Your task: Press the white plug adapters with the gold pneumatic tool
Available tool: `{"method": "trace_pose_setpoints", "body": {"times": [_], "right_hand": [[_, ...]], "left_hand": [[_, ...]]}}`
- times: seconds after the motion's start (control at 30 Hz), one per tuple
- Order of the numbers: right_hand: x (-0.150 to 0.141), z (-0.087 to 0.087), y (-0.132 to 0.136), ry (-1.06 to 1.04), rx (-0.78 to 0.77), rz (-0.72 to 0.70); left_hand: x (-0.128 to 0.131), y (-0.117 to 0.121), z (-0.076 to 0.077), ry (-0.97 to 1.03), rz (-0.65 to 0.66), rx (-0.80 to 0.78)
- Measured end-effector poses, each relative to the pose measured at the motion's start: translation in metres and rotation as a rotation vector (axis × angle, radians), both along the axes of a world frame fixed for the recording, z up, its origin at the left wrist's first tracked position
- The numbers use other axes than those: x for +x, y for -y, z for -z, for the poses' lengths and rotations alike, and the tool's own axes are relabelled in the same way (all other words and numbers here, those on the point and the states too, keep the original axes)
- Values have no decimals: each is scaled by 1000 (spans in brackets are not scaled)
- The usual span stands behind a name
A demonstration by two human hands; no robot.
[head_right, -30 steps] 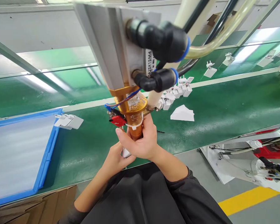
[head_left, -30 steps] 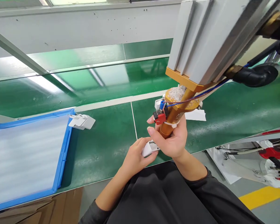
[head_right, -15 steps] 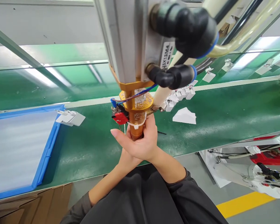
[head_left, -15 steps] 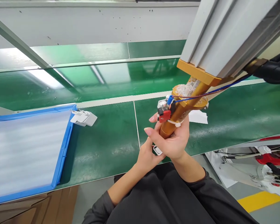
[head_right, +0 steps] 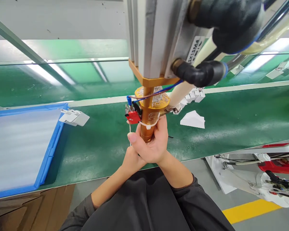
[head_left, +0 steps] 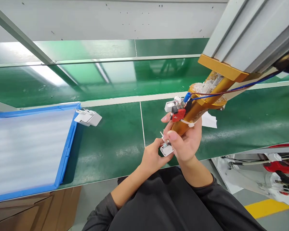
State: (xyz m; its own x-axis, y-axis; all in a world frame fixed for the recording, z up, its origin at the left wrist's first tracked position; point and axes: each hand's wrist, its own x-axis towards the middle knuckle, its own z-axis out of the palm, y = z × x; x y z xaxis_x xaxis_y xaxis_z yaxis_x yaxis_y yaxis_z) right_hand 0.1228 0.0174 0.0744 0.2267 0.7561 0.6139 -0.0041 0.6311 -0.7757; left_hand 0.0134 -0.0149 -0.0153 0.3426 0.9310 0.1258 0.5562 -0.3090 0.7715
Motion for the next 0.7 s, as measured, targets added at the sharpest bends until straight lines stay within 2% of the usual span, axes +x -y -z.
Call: {"method": "trace_pose_setpoints", "body": {"times": [0.13, 0.23, 0.43, 0.7], "right_hand": [[6, 7, -4, -64, 21, -63], [12, 7, -4, -97, 32, -58], [23, 8, -1, -76, 5, 6], [27, 9, 0, -63, 21, 12]], "left_hand": [[-24, -17, 7, -91, 87, 30], [-41, -24, 12, -115, 144, 114], [-55, -11, 18, -99, 84, 462], [-57, -7, 23, -144, 56, 616]]}}
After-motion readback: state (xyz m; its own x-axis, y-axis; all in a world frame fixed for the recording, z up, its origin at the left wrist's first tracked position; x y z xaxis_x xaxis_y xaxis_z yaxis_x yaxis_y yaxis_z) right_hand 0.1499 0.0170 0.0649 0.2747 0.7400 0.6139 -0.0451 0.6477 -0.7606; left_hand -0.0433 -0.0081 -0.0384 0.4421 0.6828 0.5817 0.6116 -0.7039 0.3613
